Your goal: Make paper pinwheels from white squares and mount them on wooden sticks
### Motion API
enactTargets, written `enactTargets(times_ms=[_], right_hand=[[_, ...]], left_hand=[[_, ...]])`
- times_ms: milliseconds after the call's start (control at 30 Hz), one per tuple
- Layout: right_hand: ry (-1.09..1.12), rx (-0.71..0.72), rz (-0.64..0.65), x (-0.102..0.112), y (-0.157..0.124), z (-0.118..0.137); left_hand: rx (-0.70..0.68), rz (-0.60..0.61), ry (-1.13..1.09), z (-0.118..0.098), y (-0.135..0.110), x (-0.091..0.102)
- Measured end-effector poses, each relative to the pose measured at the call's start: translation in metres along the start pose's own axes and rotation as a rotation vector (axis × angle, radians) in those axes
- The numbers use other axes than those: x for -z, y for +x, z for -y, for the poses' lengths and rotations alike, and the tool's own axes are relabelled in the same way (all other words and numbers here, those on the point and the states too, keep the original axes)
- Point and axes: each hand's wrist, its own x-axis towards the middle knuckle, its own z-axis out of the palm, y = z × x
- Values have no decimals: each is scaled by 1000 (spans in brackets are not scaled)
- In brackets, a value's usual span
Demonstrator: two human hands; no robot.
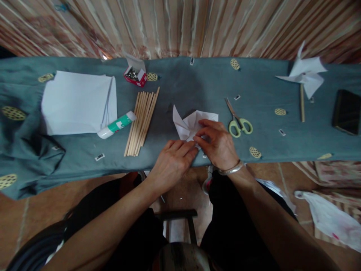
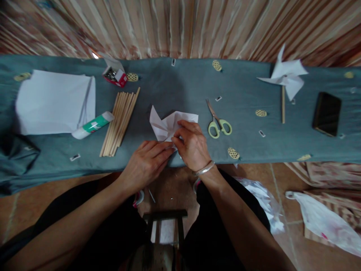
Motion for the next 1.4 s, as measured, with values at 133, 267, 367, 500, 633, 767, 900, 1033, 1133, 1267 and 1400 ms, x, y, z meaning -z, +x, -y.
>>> enactTargets(times_ms=[133,267,367,500,633,767,900,1033,1133,1267,1400], right_hand=[[-16,11,1,0,0,0],[-22,23,-1,-1,-1,0],[-16,30,-23,-3,-2,1],[-21,23,-28,-2,-5,5],[-81,79,1,-1,-8,9],[-96,113,1,-2,-13,9],[-43,89,37,-5,-18,9],[-93,93,78,-8,-21,11],[-155,102,96,-12,-22,13],[-344,175,80,-16,-22,15],[-395,226,35,-18,-24,10]], left_hand=[[-9,4,-12,0,-1,0],[-21,14,-11,1,-1,0],[-22,20,-8,1,-1,-1],[-19,24,-7,1,-1,-2],[-24,0,-8,0,-1,-3],[-23,14,-9,1,-2,-3],[-14,38,-18,1,-2,-2],[-10,35,-30,1,0,-2],[-3,37,-37,0,1,-1],[10,81,-36,0,3,1],[16,91,-31,-1,3,1]])
